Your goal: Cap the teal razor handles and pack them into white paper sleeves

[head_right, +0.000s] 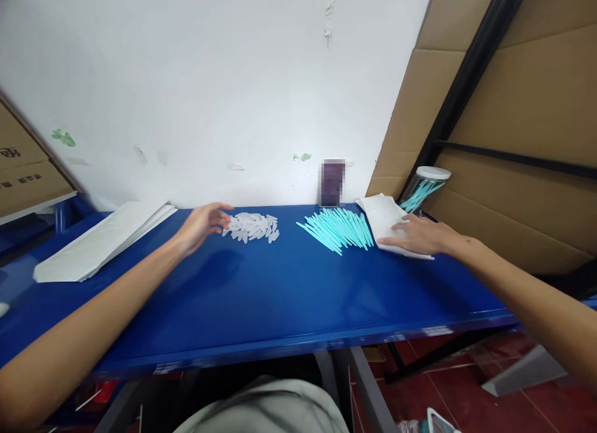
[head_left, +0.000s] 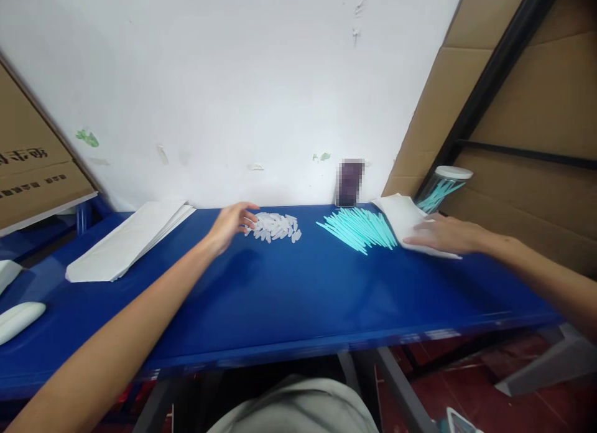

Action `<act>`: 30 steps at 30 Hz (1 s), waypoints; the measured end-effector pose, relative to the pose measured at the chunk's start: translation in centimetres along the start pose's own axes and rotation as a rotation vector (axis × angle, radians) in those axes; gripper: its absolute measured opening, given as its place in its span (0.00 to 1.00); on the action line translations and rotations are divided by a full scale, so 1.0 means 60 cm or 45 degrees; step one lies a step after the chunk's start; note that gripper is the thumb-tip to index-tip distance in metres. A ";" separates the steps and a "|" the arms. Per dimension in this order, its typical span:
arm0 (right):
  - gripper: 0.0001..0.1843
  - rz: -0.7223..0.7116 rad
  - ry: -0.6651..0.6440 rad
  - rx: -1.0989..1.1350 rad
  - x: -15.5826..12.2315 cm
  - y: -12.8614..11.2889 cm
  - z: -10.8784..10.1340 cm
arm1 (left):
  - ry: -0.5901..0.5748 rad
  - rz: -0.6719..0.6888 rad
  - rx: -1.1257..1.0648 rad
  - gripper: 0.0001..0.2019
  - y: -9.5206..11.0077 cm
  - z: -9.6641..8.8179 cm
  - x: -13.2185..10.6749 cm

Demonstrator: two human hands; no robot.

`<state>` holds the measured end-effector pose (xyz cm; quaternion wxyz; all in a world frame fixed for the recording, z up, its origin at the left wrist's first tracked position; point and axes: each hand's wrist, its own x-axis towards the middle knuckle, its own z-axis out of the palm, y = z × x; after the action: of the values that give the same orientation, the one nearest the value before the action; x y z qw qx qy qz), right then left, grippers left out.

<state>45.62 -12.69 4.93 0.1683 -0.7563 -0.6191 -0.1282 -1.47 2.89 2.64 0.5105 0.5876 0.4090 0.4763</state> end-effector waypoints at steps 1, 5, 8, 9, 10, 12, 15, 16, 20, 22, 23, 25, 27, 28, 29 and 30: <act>0.22 0.019 -0.155 -0.015 0.004 -0.002 0.001 | 0.128 0.017 0.037 0.14 -0.005 -0.025 0.010; 0.28 -0.050 -0.205 0.024 0.040 -0.039 -0.013 | 0.389 0.116 0.290 0.13 -0.029 -0.123 0.032; 0.26 -0.110 -0.083 0.063 0.073 -0.089 0.002 | 0.411 0.154 0.615 0.15 -0.048 -0.180 0.030; 0.25 -0.117 -0.098 0.059 0.083 -0.108 0.014 | 0.405 0.160 0.752 0.16 -0.053 -0.193 0.026; 0.24 -0.127 -0.138 0.041 0.092 -0.129 0.028 | 0.386 0.158 0.886 0.17 -0.056 -0.202 0.022; 0.24 -0.128 -0.379 -0.095 0.105 -0.169 0.055 | 0.338 0.144 1.125 0.20 -0.058 -0.211 0.014; 0.23 -0.172 -0.484 -0.142 0.112 -0.217 0.079 | 0.317 0.112 1.344 0.22 -0.057 -0.209 0.008; 0.24 -0.178 -0.489 -0.158 0.111 -0.228 0.082 | 0.329 0.104 1.385 0.22 -0.056 -0.207 0.008; 0.30 -0.170 -0.552 -0.241 0.092 -0.244 0.075 | 0.332 0.080 1.444 0.23 -0.059 -0.201 0.013; 0.32 -0.180 -0.601 -0.269 0.079 -0.246 0.072 | 0.322 0.067 1.420 0.23 -0.058 -0.198 0.014; 0.32 -0.184 -0.620 -0.281 0.073 -0.248 0.072 | 0.325 0.058 1.398 0.23 -0.057 -0.196 0.012; 0.30 -0.187 -0.645 -0.303 0.063 -0.254 0.074 | 0.341 0.044 1.337 0.23 -0.051 -0.191 0.008; 0.28 -0.193 -0.661 -0.316 0.057 -0.261 0.077 | 0.364 0.047 1.265 0.23 -0.042 -0.185 0.002; 0.27 -0.200 -0.667 -0.319 0.054 -0.265 0.078 | 0.374 0.057 1.233 0.24 -0.037 -0.182 -0.001; 0.26 -0.207 -0.673 -0.320 0.052 -0.269 0.079 | 0.383 0.070 1.205 0.24 -0.033 -0.179 -0.004; 0.24 -0.215 -0.679 -0.319 0.050 -0.272 0.078 | 0.394 0.085 1.184 0.24 -0.029 -0.177 -0.007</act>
<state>30.18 -5.17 3.44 -0.1061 -0.7240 -0.6814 -0.0142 -11.93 4.97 1.14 0.1119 0.6884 0.6304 0.3410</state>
